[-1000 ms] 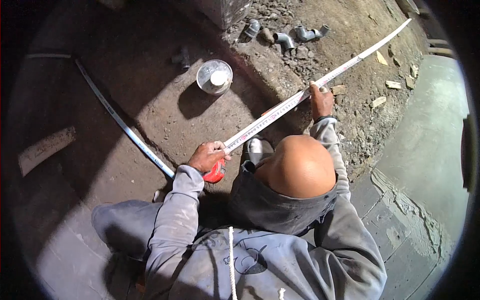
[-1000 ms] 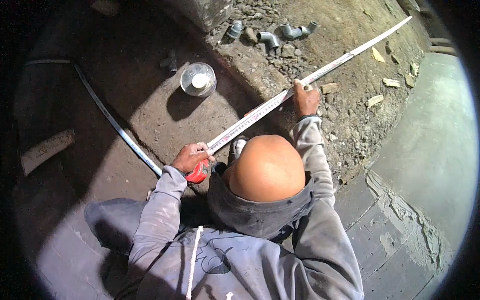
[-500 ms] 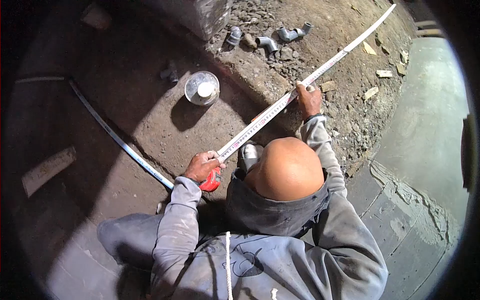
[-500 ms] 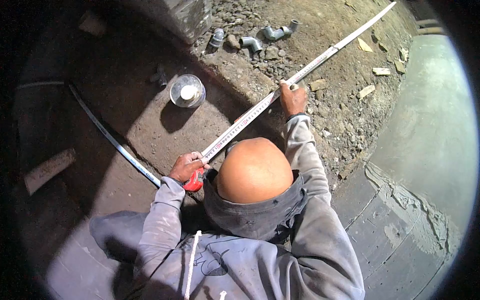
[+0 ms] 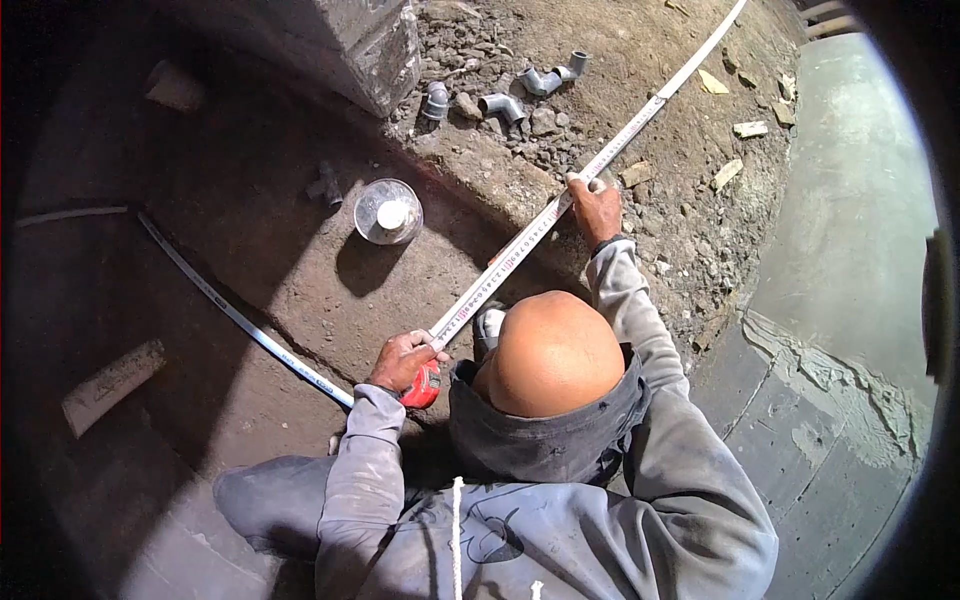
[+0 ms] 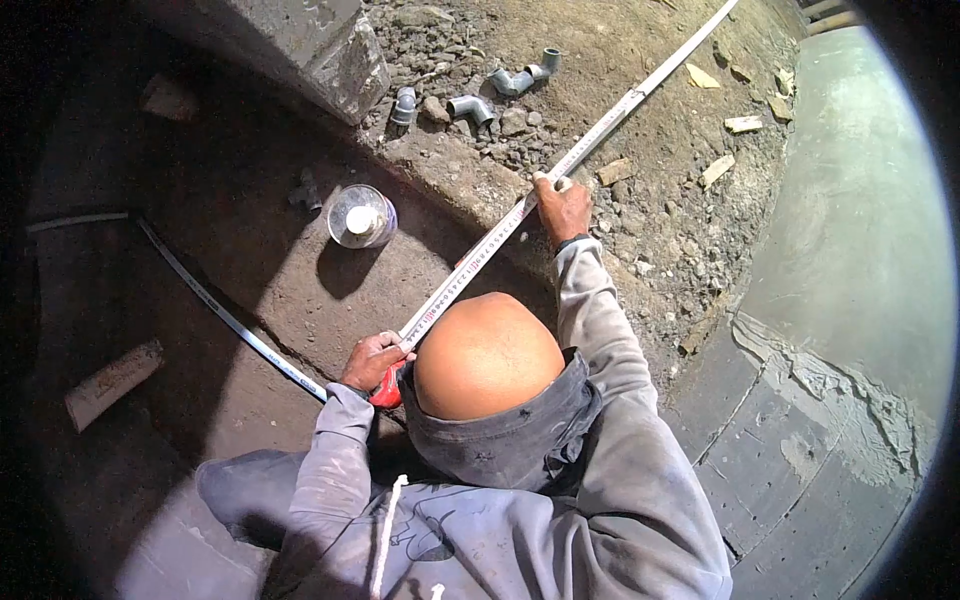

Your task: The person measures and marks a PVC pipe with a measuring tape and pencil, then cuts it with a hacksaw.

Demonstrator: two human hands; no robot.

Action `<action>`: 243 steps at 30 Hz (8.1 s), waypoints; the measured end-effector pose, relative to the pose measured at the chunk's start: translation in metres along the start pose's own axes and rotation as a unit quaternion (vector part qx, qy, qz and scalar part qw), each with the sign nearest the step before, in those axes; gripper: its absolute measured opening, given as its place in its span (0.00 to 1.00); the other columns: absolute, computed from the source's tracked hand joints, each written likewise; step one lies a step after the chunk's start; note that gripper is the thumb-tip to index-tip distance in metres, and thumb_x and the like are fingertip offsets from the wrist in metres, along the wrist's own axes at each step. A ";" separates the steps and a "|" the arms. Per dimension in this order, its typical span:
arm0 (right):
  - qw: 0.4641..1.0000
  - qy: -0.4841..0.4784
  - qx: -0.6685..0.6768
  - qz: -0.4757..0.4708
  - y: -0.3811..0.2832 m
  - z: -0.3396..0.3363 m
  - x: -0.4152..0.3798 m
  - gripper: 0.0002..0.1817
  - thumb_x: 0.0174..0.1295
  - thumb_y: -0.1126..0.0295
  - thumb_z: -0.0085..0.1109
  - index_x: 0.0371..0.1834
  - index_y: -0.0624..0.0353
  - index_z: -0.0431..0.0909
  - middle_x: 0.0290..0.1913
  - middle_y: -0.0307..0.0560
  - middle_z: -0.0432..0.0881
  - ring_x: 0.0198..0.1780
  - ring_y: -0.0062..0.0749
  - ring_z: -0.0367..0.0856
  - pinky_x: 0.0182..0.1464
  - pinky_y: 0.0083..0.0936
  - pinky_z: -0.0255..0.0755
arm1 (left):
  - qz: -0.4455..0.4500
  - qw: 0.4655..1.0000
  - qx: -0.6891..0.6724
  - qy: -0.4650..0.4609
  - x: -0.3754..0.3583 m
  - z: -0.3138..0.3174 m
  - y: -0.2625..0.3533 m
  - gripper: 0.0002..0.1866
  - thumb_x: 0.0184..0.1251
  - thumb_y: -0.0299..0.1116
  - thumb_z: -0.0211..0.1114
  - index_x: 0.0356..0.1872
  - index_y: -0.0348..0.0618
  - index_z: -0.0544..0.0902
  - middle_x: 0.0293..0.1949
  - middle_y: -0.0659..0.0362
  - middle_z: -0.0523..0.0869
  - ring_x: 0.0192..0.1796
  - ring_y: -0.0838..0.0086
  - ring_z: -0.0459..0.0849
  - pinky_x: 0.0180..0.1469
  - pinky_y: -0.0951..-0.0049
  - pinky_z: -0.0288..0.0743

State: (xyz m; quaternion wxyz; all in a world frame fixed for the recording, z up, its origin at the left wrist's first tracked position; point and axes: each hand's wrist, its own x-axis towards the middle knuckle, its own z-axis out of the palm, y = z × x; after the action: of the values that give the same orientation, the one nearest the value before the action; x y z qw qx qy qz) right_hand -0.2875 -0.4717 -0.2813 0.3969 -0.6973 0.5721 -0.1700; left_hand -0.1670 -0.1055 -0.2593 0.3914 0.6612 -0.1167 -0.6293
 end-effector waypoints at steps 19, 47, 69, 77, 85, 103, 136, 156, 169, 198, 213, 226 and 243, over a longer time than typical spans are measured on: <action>0.932 -0.065 -0.355 0.020 -0.073 -0.030 -0.026 0.36 0.57 0.36 0.49 0.34 0.65 0.83 0.33 0.64 0.83 0.39 0.54 0.83 0.42 0.44 0.76 | 0.008 0.999 0.037 0.015 -0.001 0.001 0.001 0.10 0.65 0.32 0.58 0.38 0.36 0.81 0.31 0.59 0.87 0.29 0.83 0.80 0.34 0.79 0.74; 0.977 -0.033 0.197 -0.073 -0.108 0.124 0.109 0.14 0.55 0.69 0.61 0.44 0.63 0.79 0.24 0.42 0.79 0.22 0.26 0.76 0.20 0.24 0.69 | 0.049 0.993 0.093 0.051 -0.008 0.007 0.019 0.14 0.62 0.38 0.61 0.36 0.34 0.83 0.32 0.56 0.87 0.35 0.77 0.83 0.42 0.76 0.74; 0.988 -0.072 -0.099 -0.095 -0.127 0.089 0.091 0.16 0.51 0.60 0.57 0.43 0.48 0.83 0.44 0.59 0.82 0.49 0.52 0.80 0.53 0.40 0.72 | -0.042 0.995 0.086 0.031 -0.011 0.004 0.034 0.15 0.60 0.38 0.61 0.38 0.35 0.83 0.31 0.56 0.87 0.33 0.77 0.83 0.39 0.75 0.75; 0.986 -0.115 -0.097 -0.068 -0.111 0.094 0.105 0.21 0.52 0.57 0.57 0.48 0.50 0.81 0.47 0.57 0.81 0.51 0.51 0.79 0.55 0.38 0.71 | -0.011 0.995 0.092 0.046 -0.010 0.005 0.027 0.15 0.61 0.39 0.61 0.38 0.35 0.83 0.32 0.56 0.87 0.32 0.78 0.83 0.37 0.77 0.75; 0.986 -0.090 -0.085 -0.113 -0.101 0.102 0.111 0.15 0.57 0.61 0.59 0.45 0.57 0.81 0.29 0.47 0.84 0.28 0.33 0.84 0.33 0.29 0.75 | 0.013 0.996 0.083 0.035 -0.009 0.005 0.019 0.13 0.63 0.37 0.59 0.37 0.36 0.82 0.30 0.58 0.87 0.31 0.79 0.82 0.36 0.77 0.75; 0.968 -0.181 -0.011 -0.174 -0.085 0.016 0.027 0.17 0.63 0.61 0.54 0.47 0.62 0.78 0.34 0.51 0.84 0.30 0.30 0.84 0.34 0.25 0.76 | 0.038 0.995 0.081 0.038 0.000 0.000 -0.002 0.11 0.57 0.36 0.60 0.30 0.39 0.84 0.28 0.57 0.85 0.32 0.76 0.81 0.41 0.75 0.73; 0.987 0.100 0.079 0.101 -0.010 -0.041 0.086 0.17 0.55 0.59 0.59 0.35 0.65 0.74 0.26 0.46 0.79 0.25 0.29 0.79 0.21 0.26 0.75 | 0.026 0.994 0.092 0.044 -0.010 0.009 0.030 0.13 0.62 0.36 0.59 0.32 0.35 0.83 0.25 0.58 0.85 0.25 0.81 0.79 0.30 0.78 0.72; 0.910 0.093 0.357 0.187 0.011 -0.080 0.227 0.04 0.51 0.66 0.55 0.27 0.53 0.73 0.24 0.38 0.69 0.22 0.26 0.66 0.24 0.26 0.58 | 0.000 0.996 0.064 0.057 -0.011 0.014 0.037 0.10 0.62 0.33 0.60 0.32 0.36 0.83 0.26 0.57 0.85 0.25 0.80 0.80 0.29 0.79 0.73; 0.862 0.045 0.403 0.305 -0.019 -0.090 0.228 0.08 0.55 0.72 0.45 0.37 0.61 0.71 0.33 0.52 0.74 0.31 0.46 0.76 0.29 0.56 0.67 | -0.033 0.997 0.038 0.053 -0.004 0.011 0.019 0.11 0.63 0.34 0.60 0.33 0.36 0.83 0.26 0.57 0.86 0.26 0.79 0.81 0.29 0.77 0.74; 0.808 -0.081 0.545 0.209 -0.015 -0.060 0.129 0.17 0.59 0.68 0.51 0.50 0.64 0.69 0.54 0.52 0.73 0.54 0.42 0.70 0.57 0.43 0.64 | -0.050 0.933 0.181 0.307 -0.149 -0.184 -0.064 0.21 0.59 0.46 0.63 0.43 0.37 0.82 0.37 0.55 0.85 0.41 0.72 0.81 0.47 0.71 0.71; 0.826 -0.099 0.503 0.234 -0.050 -0.019 0.071 0.10 0.58 0.66 0.52 0.34 0.64 0.76 0.20 0.35 0.68 0.23 0.26 0.64 0.28 0.26 0.59 | -0.262 0.737 0.239 0.575 -0.199 -0.244 -0.219 0.17 0.60 0.44 0.60 0.44 0.44 0.82 0.41 0.47 0.84 0.47 0.55 0.83 0.49 0.61 0.74; 0.775 -0.179 0.576 0.188 -0.079 0.045 -0.011 0.08 0.58 0.72 0.51 0.21 0.56 0.69 0.15 0.34 0.66 0.19 0.25 0.65 0.24 0.26 0.64 | -0.052 0.636 0.176 0.750 -0.156 -0.290 -0.151 0.22 0.61 0.42 0.63 0.49 0.34 0.79 0.52 0.47 0.81 0.50 0.57 0.81 0.52 0.64 0.73; 0.747 -0.389 0.505 0.191 -0.078 0.077 -0.102 0.09 0.60 0.74 0.55 0.41 0.65 0.74 0.38 0.44 0.79 0.38 0.26 0.79 0.43 0.23 0.75 | 0.182 0.869 0.322 0.328 0.054 -0.003 0.159 0.14 0.57 0.39 0.63 0.42 0.46 0.84 0.42 0.51 0.84 0.43 0.57 0.83 0.46 0.62 0.75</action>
State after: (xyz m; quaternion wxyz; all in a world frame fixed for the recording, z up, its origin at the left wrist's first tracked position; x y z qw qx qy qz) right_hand -0.2120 -0.3464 -0.2487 0.9033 -0.2769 0.3203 -0.0687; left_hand -0.1009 -0.2457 -0.1936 0.2801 0.8859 -0.2961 -0.2213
